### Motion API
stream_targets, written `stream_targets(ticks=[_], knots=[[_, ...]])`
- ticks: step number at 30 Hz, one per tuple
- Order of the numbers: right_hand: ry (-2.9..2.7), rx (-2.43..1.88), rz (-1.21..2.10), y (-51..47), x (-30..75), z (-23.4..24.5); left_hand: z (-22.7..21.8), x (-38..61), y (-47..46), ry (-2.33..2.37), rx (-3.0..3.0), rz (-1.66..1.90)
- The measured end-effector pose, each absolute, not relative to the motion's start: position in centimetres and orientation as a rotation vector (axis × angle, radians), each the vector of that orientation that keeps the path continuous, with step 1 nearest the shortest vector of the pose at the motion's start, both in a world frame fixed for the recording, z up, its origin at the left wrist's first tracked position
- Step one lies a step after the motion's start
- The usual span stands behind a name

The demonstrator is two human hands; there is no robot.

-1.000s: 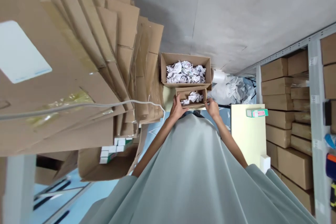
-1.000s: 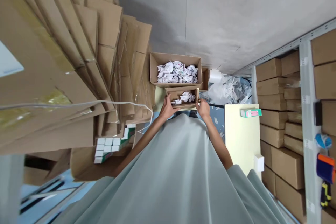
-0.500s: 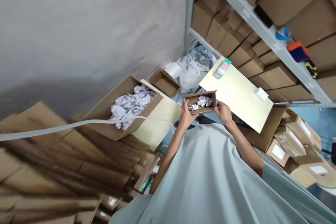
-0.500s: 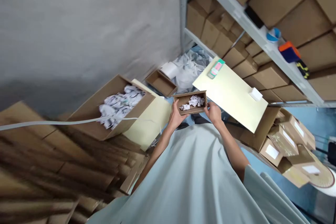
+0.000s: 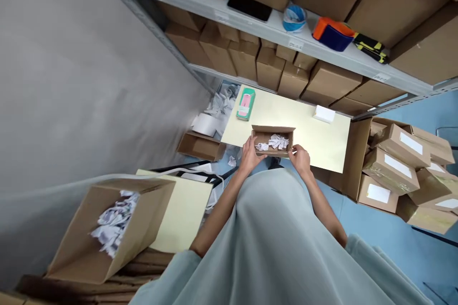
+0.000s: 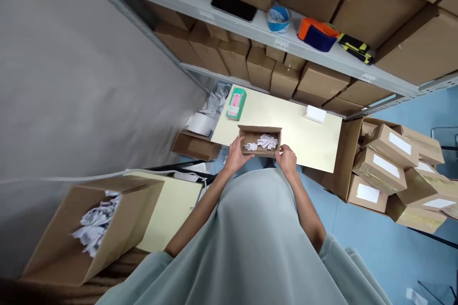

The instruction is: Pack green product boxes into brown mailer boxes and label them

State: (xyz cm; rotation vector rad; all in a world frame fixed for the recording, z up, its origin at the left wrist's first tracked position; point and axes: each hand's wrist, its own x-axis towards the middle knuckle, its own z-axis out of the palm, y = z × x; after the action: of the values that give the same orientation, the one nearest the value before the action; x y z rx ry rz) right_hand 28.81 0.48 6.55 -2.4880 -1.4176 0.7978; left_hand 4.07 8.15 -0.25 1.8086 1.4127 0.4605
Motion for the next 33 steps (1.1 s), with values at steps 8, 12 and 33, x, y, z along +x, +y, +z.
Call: stream_targets(ticks=[8, 12, 33], knots=[[-1.352, -2.551, 0.924, 2.5, 35.0, 4.4, -3.3, 10.5, 12.7, 1.324, 1.873, 0.268], [-1.327, -2.595, 0.908, 2.0, 35.1, 4.4, -3.8, 10.8, 13.4, 1.295, 1.846, 0.168], [-1.697, -2.679, 1.204, 14.4, 29.7, 4.0, -3.9, 8.3, 15.3, 1.066, 1.867, 0.137]])
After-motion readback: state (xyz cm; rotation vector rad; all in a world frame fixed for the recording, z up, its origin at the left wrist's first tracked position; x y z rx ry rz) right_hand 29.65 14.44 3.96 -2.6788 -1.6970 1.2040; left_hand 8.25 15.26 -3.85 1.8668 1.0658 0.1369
